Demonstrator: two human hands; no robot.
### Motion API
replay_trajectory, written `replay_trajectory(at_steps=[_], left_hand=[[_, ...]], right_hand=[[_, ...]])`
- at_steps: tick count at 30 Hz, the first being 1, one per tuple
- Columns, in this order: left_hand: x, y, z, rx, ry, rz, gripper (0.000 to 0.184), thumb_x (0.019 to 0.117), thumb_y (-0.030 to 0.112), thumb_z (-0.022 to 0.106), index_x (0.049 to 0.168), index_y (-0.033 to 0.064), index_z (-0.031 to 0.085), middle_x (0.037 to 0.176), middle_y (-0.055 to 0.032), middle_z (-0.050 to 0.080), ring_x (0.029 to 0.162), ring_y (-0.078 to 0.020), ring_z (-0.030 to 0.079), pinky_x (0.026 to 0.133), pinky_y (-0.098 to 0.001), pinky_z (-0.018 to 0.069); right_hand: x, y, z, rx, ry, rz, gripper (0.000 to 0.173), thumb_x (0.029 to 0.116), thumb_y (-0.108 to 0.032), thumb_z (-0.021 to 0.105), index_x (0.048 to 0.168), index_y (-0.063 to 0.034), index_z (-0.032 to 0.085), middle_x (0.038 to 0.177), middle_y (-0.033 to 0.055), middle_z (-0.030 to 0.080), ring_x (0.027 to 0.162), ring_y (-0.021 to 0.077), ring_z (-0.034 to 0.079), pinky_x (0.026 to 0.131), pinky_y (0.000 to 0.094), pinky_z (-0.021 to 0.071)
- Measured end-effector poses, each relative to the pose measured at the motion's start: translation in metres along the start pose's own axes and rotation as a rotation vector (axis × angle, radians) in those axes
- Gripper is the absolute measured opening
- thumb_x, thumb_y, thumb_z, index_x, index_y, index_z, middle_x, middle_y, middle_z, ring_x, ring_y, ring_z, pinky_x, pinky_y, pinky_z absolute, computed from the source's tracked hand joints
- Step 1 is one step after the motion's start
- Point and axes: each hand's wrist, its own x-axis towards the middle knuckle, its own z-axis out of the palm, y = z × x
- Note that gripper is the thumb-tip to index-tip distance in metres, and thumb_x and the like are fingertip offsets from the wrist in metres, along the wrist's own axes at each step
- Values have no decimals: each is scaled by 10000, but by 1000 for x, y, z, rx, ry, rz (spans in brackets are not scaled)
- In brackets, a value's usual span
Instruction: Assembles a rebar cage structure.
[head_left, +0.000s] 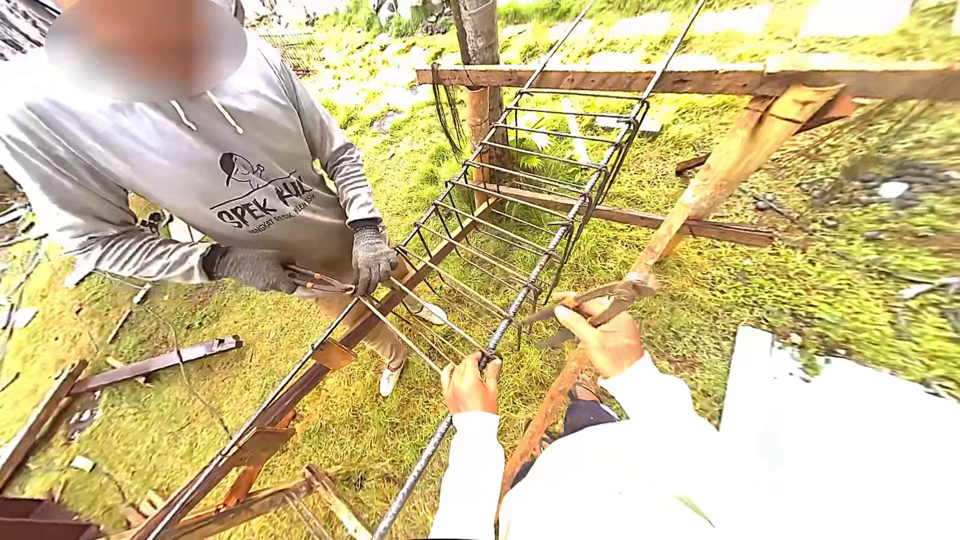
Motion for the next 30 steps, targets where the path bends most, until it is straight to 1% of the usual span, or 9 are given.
replay_trajectory(at_steps=[2,5,7,9,12,16,19,27,30], left_hand=[[0,-1,2,18,26,22,428,931,420,704,1142,54,772,1075,-74,783,1025,-232,747,1138,-509,421],[0,-3,5,31,17,15,438,937,436,695,1161,68,768,1091,-66,781,1047,-225,740,1154,-494,406],[1,-5,8,46,17,11,442,941,453,687,1168,81,766,1094,-55,781,1056,-205,735,1159,-471,401],[2,-5,9,51,35,14,439,938,451,691,1168,84,766,1091,-53,781,1060,-205,734,1156,-474,405],[1,-3,10,50,59,21,427,934,438,697,1162,84,769,1081,-56,783,1042,-213,738,1147,-479,409],[0,0,4,43,45,4,435,935,437,697,1170,78,765,1099,-65,779,1069,-224,733,1167,-476,392],[-4,4,-1,35,16,-4,451,934,421,713,1184,48,755,1114,-104,772,1078,-268,730,1171,-505,386],[-9,6,2,4,105,43,420,902,359,750,1112,-4,763,1014,-178,772,970,-349,748,1114,-592,419],[-5,1,17,56,161,58,437,905,411,696,1082,18,772,1004,-143,778,961,-305,752,1091,-555,446]], right_hand=[[13,-18,10,94,10,-164,221,924,-25,685,1141,12,712,1086,52,759,955,72,721,873,266,609],[35,-12,26,-44,-52,-259,197,930,-68,713,1117,-9,731,1153,78,748,1003,122,724,914,337,609],[47,5,35,-223,-116,-198,245,938,-143,753,1160,-44,728,1158,98,748,1065,209,716,971,483,574],[53,20,43,-356,-191,-116,277,946,-195,757,1195,-81,715,1173,108,739,1086,253,708,982,540,554],[54,33,48,-533,-292,29,336,1008,-292,675,1293,-115,699,1252,137,706,1167,313,672,1049,565,496],[55,32,47,-673,-344,205,506,999,-399,662,1382,-76,596,1289,178,658,1180,337,650,1053,538,492],[45,34,27,-743,-403,304,631,967,-414,681,1458,-54,516,1378,213,581,1198,356,627,1042,526,501],[2,108,-69,-752,-474,527,465,1033,-326,598,1395,-34,596,1355,229,625,1283,369,595,1122,545,442],[7,131,-109,-730,-410,612,424,1046,-308,574,1360,-28,628,1328,219,654,1276,365,609,1122,555,436]])
